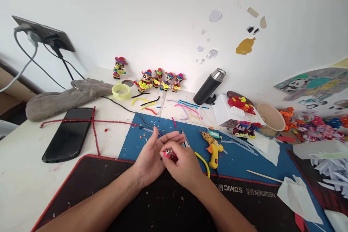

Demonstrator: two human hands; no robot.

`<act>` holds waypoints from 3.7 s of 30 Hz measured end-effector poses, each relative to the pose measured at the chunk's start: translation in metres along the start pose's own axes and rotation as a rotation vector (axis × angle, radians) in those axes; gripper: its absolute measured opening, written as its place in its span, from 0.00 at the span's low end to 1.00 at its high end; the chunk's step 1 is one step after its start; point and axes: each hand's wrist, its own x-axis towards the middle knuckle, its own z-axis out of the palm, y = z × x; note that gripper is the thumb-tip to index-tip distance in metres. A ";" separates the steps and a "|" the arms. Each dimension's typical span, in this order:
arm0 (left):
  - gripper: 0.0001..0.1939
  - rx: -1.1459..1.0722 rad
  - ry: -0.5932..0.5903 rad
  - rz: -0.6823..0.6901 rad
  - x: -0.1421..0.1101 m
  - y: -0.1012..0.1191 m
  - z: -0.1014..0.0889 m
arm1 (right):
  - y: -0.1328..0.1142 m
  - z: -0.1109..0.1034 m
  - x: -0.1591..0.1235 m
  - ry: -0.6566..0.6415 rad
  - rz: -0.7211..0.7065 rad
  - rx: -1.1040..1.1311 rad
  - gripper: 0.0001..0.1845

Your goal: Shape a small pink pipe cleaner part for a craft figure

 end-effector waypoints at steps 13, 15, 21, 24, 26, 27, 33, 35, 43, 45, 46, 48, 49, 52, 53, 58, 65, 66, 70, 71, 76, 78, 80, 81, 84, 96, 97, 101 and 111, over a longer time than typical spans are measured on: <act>0.34 -0.072 -0.059 0.013 -0.001 0.005 -0.001 | -0.008 -0.009 0.011 -0.072 -0.041 -0.063 0.13; 0.33 -0.073 -0.060 0.014 -0.001 0.006 -0.001 | -0.007 -0.009 0.012 -0.008 -0.028 0.025 0.09; 0.33 -0.075 -0.075 0.048 -0.002 0.011 0.002 | -0.003 -0.007 0.015 0.099 -0.005 0.166 0.09; 0.34 -0.083 -0.075 0.046 -0.001 0.011 0.002 | 0.000 -0.005 0.015 0.118 -0.026 0.182 0.09; 0.34 -0.092 -0.079 0.048 0.001 0.010 0.001 | 0.003 -0.003 0.013 0.127 -0.021 0.190 0.09; 0.35 -0.098 -0.082 0.051 0.002 0.010 0.001 | 0.004 -0.002 0.012 0.130 -0.015 0.188 0.09; 0.36 -0.095 -0.101 0.056 0.005 0.009 -0.005 | 0.013 -0.001 0.003 0.092 0.004 0.095 0.07; 0.36 -0.084 -0.118 0.062 0.006 0.010 -0.007 | 0.015 -0.002 0.001 0.049 -0.009 0.064 0.07; 0.40 -0.059 -0.103 0.080 0.010 0.009 -0.007 | 0.012 -0.002 -0.004 -0.013 -0.038 -0.017 0.11; 0.41 -0.056 -0.086 0.082 0.009 0.008 -0.005 | 0.010 0.000 -0.006 -0.034 -0.063 -0.004 0.12; 0.41 -0.053 -0.081 0.078 0.009 0.008 -0.005 | 0.009 0.001 -0.006 -0.045 -0.073 -0.004 0.13; 0.41 -0.049 -0.074 0.073 0.008 0.008 -0.003 | 0.007 0.003 -0.008 -0.062 -0.076 -0.015 0.14; 0.41 -0.045 -0.073 0.072 0.008 0.008 -0.003 | 0.006 0.003 -0.008 -0.064 -0.074 -0.012 0.14; 0.40 -0.028 -0.075 0.076 0.007 0.007 -0.002 | 0.005 0.005 -0.010 -0.056 -0.059 0.019 0.13; 0.39 -0.023 -0.075 0.080 0.007 0.007 -0.002 | 0.005 0.005 -0.010 -0.050 -0.052 0.032 0.12; 0.38 -0.008 -0.077 0.084 0.006 0.007 -0.002 | 0.005 0.005 -0.009 0.010 -0.023 0.106 0.08; 0.36 -0.007 -0.073 0.078 0.004 0.007 0.000 | 0.008 0.005 -0.008 0.055 -0.028 0.067 0.08; 0.37 -0.001 -0.074 0.080 0.004 0.006 0.000 | 0.008 0.005 -0.009 0.058 -0.031 0.056 0.09; 0.39 0.035 -0.070 0.086 0.003 0.004 0.000 | 0.009 0.006 -0.010 0.066 -0.052 0.045 0.10; 0.39 0.042 -0.065 0.086 0.002 0.003 0.000 | 0.009 0.006 -0.010 0.064 -0.053 0.042 0.10; 0.38 0.074 -0.053 0.093 0.002 0.000 0.000 | 0.009 0.008 -0.009 0.051 -0.044 -0.010 0.09; 0.37 0.087 -0.047 0.098 0.001 -0.001 0.001 | 0.009 0.009 -0.009 0.044 -0.032 -0.019 0.08; 0.37 0.095 -0.041 0.096 0.001 -0.002 0.001 | 0.009 0.009 -0.009 0.039 -0.024 -0.024 0.07; 0.37 0.098 -0.039 0.093 0.001 -0.002 0.001 | 0.009 0.009 -0.009 0.039 -0.025 -0.026 0.07; 0.38 0.100 -0.033 0.083 0.001 -0.002 0.001 | 0.009 0.009 -0.009 0.040 -0.025 -0.012 0.06; 0.39 0.115 0.006 0.045 -0.002 0.000 0.004 | 0.011 -0.001 -0.005 0.044 -0.022 -0.033 0.09; 0.39 0.115 0.007 0.044 -0.002 0.000 0.004 | 0.011 0.000 -0.005 0.042 -0.026 -0.048 0.09; 0.40 0.103 0.006 0.046 -0.001 0.001 0.004 | 0.012 0.000 -0.005 0.046 -0.021 -0.061 0.10; 0.38 0.049 0.028 0.055 -0.001 0.003 0.005 | 0.009 -0.005 -0.006 0.086 -0.037 0.013 0.09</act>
